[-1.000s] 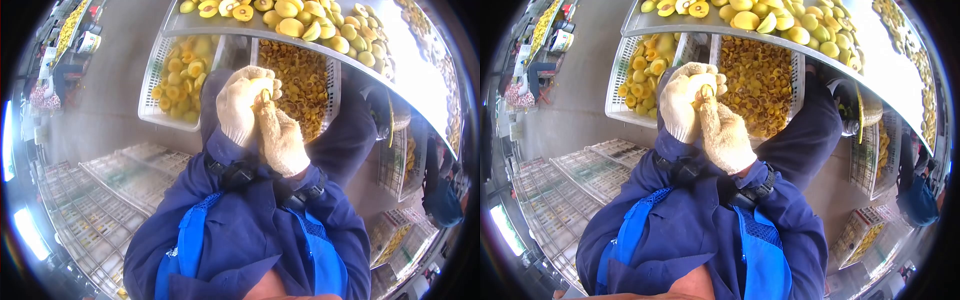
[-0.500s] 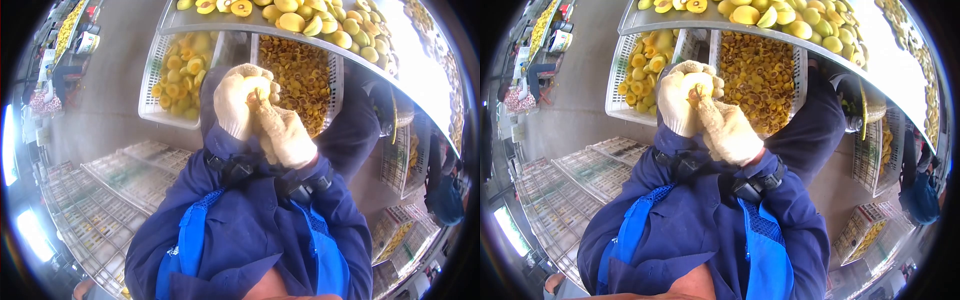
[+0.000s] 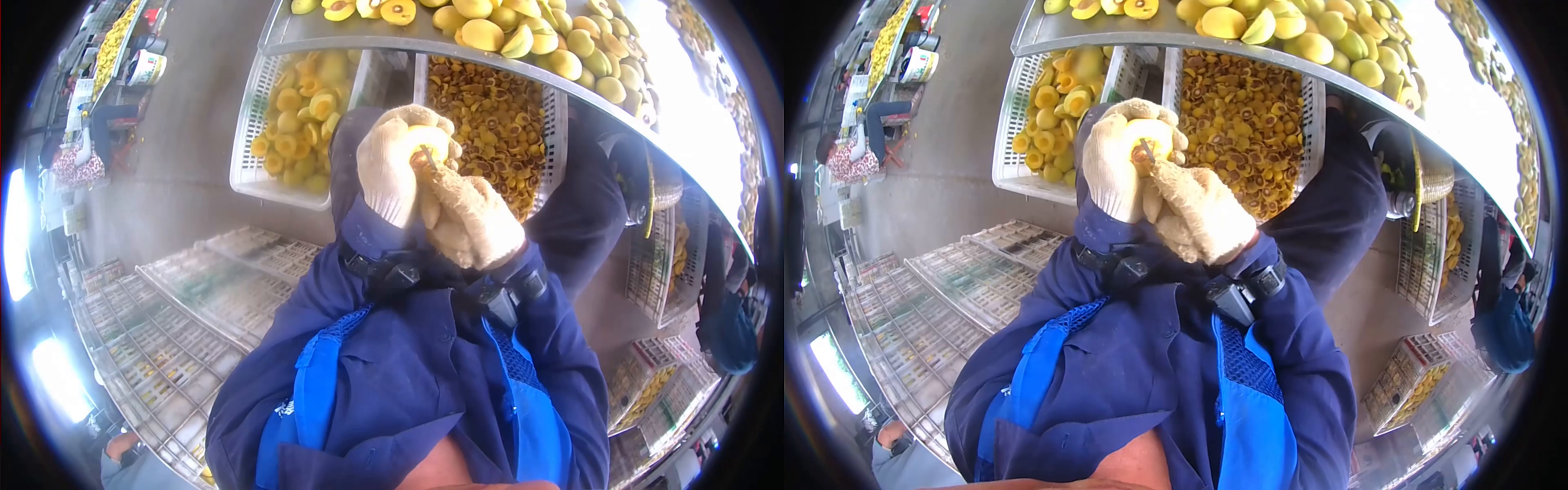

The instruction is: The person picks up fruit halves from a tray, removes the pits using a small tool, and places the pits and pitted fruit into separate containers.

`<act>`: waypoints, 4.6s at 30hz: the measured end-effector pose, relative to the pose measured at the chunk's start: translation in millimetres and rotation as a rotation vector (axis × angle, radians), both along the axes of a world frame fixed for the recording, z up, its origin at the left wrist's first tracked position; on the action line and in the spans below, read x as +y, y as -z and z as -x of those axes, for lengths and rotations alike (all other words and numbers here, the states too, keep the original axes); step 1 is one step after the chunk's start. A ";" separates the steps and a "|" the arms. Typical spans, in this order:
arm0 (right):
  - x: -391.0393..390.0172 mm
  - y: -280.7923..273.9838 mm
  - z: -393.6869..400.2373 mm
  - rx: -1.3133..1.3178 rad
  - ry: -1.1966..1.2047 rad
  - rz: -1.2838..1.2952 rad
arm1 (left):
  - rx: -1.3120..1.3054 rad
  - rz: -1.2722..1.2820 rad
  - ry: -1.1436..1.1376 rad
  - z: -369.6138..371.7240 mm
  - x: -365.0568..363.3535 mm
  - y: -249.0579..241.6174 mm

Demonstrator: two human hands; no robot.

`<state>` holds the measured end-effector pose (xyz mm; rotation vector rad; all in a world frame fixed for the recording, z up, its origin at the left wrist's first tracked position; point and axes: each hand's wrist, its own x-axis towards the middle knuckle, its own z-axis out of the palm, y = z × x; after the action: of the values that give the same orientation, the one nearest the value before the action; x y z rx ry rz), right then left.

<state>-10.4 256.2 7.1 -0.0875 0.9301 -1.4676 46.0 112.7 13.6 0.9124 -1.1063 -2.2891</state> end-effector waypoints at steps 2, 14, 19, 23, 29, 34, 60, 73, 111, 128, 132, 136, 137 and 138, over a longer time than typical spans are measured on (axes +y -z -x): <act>3.6 13.1 -0.6 -0.189 0.035 0.043 | 0.133 -0.159 0.034 -1.5 -0.5 -0.1; 15.9 51.8 -14.8 -0.543 0.117 0.174 | 0.235 0.049 0.523 -4.1 -28.3 15.7; 20.6 37.5 -11.4 -0.381 0.096 0.051 | 0.010 0.334 0.776 9.0 -38.4 3.5; 25.0 57.9 -12.9 -0.619 0.109 0.312 | 0.100 0.452 0.723 6.1 -30.4 -1.3; 27.1 53.5 -19.2 -0.837 0.117 0.445 | 0.419 -0.211 0.268 19.8 -5.9 34.6; 34.4 98.1 15.8 -0.157 0.599 -0.200 | 0.192 -0.237 0.087 11.6 -21.6 38.0; 9.2 -5.9 46.9 0.473 0.362 -0.003 | 0.207 0.247 0.415 90.6 -111.0 4.0; 7.2 -23.2 8.2 0.455 0.247 0.045 | 0.350 0.427 0.328 5.3 -20.5 -3.2; -5.5 10.6 -0.3 0.798 0.219 0.075 | 0.020 1.042 0.372 10.4 -33.9 0.0; 0.2 0.8 -6.2 0.008 0.089 -0.009 | -0.067 0.134 0.619 23.8 -44.5 -2.1; -4.3 -1.2 -6.7 -0.329 0.196 0.080 | -0.004 0.122 0.327 17.8 -22.1 -1.5; 8.7 22.2 -6.8 -0.655 0.159 0.269 | 0.105 0.355 0.509 6.1 -29.2 -3.0; 10.6 29.0 -8.5 -0.647 0.160 0.282 | 0.131 0.376 0.564 6.5 -32.8 -3.6; 12.4 35.8 -10.0 -0.639 0.160 0.295 | 0.158 0.397 0.621 7.8 -35.6 -4.7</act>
<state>-0.3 268.6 -28.8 0.2350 0.2042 -1.6304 38.2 77.0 18.3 0.2419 -1.8768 -2.3888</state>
